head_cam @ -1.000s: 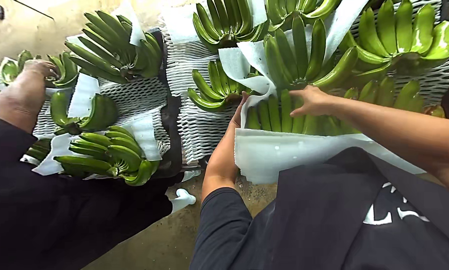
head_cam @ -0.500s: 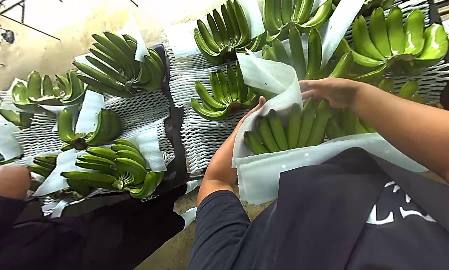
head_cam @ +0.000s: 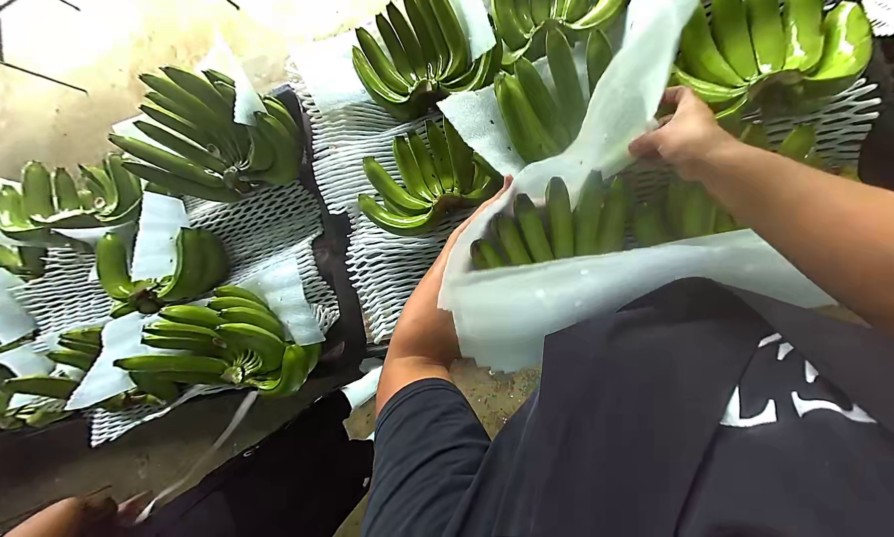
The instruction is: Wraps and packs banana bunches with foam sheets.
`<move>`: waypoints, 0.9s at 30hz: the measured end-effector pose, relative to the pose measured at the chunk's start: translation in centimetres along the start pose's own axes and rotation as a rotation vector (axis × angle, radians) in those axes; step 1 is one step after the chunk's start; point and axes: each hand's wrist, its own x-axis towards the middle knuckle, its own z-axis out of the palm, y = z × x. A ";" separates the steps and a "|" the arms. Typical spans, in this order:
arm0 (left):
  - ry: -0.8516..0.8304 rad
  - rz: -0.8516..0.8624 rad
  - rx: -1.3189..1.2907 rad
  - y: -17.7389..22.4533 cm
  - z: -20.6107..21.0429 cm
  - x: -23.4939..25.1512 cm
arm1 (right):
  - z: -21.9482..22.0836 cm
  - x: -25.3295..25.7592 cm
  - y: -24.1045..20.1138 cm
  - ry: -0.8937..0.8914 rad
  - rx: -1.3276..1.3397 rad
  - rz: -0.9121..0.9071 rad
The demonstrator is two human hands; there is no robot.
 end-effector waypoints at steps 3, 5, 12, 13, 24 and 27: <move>-0.005 -0.102 0.027 0.8 -0.2 1.1 | -0.2 0.0 0.6 -0.025 -0.471 -0.124; 0.168 -0.148 0.149 0.8 0.6 1.1 | 0.1 -0.1 0.8 -0.103 -0.709 -0.145; 0.317 -0.252 0.335 2.5 1.3 -1.3 | 0.8 0.7 1.1 -0.083 -0.472 -0.188; 0.293 -0.348 0.333 3.7 1.8 -1.1 | 1.2 0.7 1.2 -0.090 -0.510 -0.228; 0.265 -0.367 0.529 1.8 0.7 -0.2 | -0.4 -1.1 0.5 -0.442 -1.178 -0.208; 0.584 -0.200 -0.028 0.7 1.1 -3.1 | -0.4 -1.5 1.1 -0.496 -1.233 -0.377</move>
